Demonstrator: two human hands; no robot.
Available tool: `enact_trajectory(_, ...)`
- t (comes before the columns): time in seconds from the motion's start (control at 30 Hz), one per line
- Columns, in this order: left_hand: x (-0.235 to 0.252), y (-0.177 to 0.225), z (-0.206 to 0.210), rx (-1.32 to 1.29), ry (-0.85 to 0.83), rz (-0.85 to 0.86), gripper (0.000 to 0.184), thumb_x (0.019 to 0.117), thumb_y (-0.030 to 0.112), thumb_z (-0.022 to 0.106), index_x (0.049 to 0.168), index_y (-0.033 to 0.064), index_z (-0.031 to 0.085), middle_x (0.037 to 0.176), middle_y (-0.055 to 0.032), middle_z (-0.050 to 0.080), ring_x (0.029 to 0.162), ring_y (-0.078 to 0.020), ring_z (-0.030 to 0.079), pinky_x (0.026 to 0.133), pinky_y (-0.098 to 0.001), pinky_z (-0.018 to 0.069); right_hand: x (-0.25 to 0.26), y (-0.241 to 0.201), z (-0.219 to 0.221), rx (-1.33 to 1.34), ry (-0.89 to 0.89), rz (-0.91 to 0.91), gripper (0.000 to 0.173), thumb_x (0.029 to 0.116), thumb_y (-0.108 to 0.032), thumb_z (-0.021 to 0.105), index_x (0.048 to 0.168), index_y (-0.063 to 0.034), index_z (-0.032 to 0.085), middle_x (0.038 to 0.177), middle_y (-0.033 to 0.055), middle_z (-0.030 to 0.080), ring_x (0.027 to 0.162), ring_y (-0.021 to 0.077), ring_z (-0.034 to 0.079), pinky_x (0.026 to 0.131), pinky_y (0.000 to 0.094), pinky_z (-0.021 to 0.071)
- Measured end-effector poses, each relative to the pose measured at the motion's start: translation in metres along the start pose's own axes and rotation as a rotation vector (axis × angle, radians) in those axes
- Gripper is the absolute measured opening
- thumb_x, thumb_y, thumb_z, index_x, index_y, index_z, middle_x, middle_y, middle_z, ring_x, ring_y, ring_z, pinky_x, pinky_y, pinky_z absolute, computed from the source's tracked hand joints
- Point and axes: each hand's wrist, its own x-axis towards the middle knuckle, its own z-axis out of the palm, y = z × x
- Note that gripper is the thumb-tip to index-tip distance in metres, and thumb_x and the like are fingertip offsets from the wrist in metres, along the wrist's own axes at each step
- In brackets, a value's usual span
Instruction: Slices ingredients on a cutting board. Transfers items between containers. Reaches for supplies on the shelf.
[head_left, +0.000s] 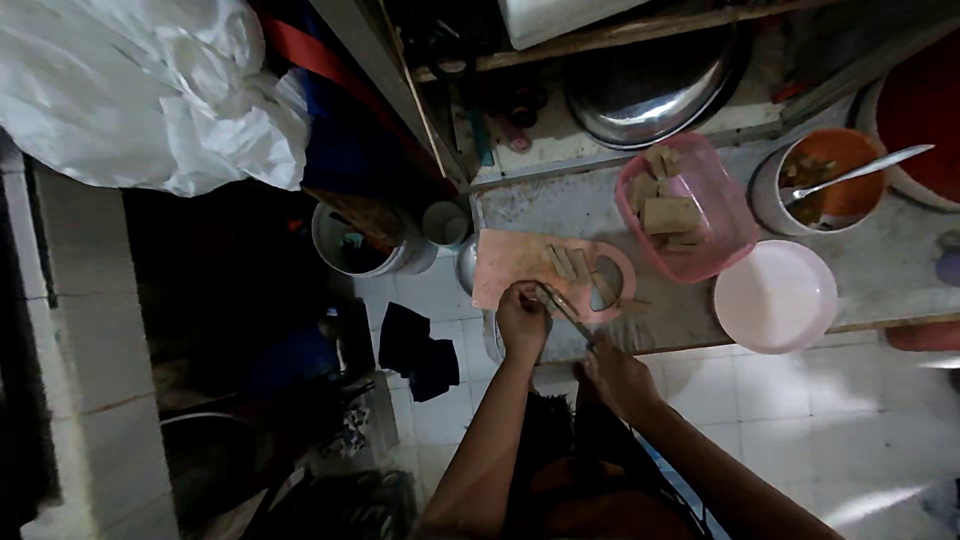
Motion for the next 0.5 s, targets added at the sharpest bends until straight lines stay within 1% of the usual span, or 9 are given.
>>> enact_trajectory(0.13,-0.003,-0.001,0.001,0.025,-0.003,0.015,0.03,0.0943,0.005,0.07,0.123,0.0032,0.064,0.11,-0.0143,0.067,0.085,-0.0206,0.067,0.08,-0.0389,0.0578,-0.008,0.01,-0.001,-0.006,-0.004,0.0,0.047,0.1118,-0.033,0.036,0.148,-0.0034,0.044,0.115,0.0242,0.069,0.104,0.0425,0.07,0.087,0.0548,0.0562)
enact_trajectory(0.23,-0.003,-0.003,0.001,-0.003,0.001,0.018,0.032,0.0947,0.005,0.069,0.126,0.0018,0.062,0.113,-0.0155,0.065,0.087,-0.0213,0.067,0.081,-0.0389,0.0579,0.009,0.005,-0.021,0.131,-0.093,-0.07,0.05,0.1128,-0.035,0.032,0.153,-0.0061,0.04,0.113,0.024,0.068,0.105,0.0403,0.069,0.091,0.0547,0.0543)
enact_trajectory(0.27,-0.003,-0.002,0.001,-0.01,0.001,0.012,0.033,0.0949,0.005,0.069,0.127,0.0018,0.061,0.114,-0.0157,0.065,0.087,-0.0216,0.067,0.081,-0.039,0.0578,0.014,0.007,-0.027,0.239,-0.144,-0.098,0.048,0.1132,-0.034,0.032,0.151,-0.0066,0.042,0.107,0.0216,0.067,0.094,0.0356,0.069,0.085,0.0503,0.0554)
enact_trajectory(0.3,-0.003,-0.002,0.001,-0.015,0.003,0.01,0.033,0.0949,0.005,0.069,0.127,0.0022,0.061,0.114,-0.0154,0.065,0.088,-0.0216,0.067,0.081,-0.039,0.0576,0.017,0.014,-0.03,0.4,-0.206,-0.119,0.045,0.1137,-0.034,0.031,0.146,-0.0071,0.046,0.094,0.0156,0.062,0.075,0.0265,0.063,0.069,0.0414,0.0545)
enact_trajectory(0.33,-0.003,-0.003,0.001,-0.016,0.005,0.013,0.034,0.0947,0.005,0.068,0.128,0.0029,0.061,0.115,-0.0149,0.065,0.089,-0.0216,0.067,0.082,-0.0392,0.0573,0.018,0.022,-0.033,0.62,-0.285,-0.122,0.04,0.1139,-0.034,0.03,0.137,-0.0072,0.05,0.081,0.0075,0.054,0.057,0.0168,0.053,0.053,0.0313,0.0496)
enact_trajectory(0.37,-0.003,-0.004,0.002,-0.018,0.006,0.02,0.035,0.0947,0.004,0.067,0.13,0.0035,0.061,0.115,-0.0148,0.066,0.091,-0.0218,0.067,0.082,-0.0394,0.0569,0.016,0.031,-0.036,0.831,-0.382,-0.117,0.036,0.1137,-0.035,0.028,0.124,-0.0086,0.051,0.072,0.0013,0.049,0.049,0.0106,0.048,0.045,0.0251,0.0462)
enact_trajectory(0.4,-0.004,-0.005,0.002,-0.021,0.011,0.03,0.036,0.0951,0.004,0.067,0.131,0.0038,0.061,0.116,-0.0148,0.066,0.091,-0.022,0.067,0.083,-0.0396,0.0568,0.014,0.039,-0.04,0.978,-0.467,-0.111,0.035,0.1133,-0.035,0.026,0.116,-0.0103,0.051,0.069,-0.0017,0.048,0.045,0.0081,0.046,0.042,0.0226,0.0446)
enact_trajectory(0.43,-0.004,-0.006,0.003,-0.028,0.017,0.039,0.036,0.0956,0.004,0.066,0.132,0.0039,0.06,0.115,-0.0147,0.066,0.091,-0.0222,0.067,0.082,-0.0398,0.057,0.01,0.045,-0.044,1.051,-0.514,-0.113,0.036,0.113,-0.036,0.026,0.114,-0.0112,0.051,0.068,-0.0023,0.048,0.045,0.0075,0.046,0.041,0.0218,0.0442)
enact_trajectory(0.5,-0.007,-0.005,0.006,-0.046,0.028,0.044,0.036,0.0959,0.005,0.066,0.132,0.0038,0.06,0.113,-0.0144,0.066,0.089,-0.022,0.067,0.081,-0.0394,0.0573,0.0,0.052,-0.053,1.04,-0.478,-0.147,0.032,0.1119,-0.036,0.031,0.116,-0.0117,0.052,0.069,-0.002,0.05,0.045,0.0073,0.047,0.042,0.0214,0.0452)
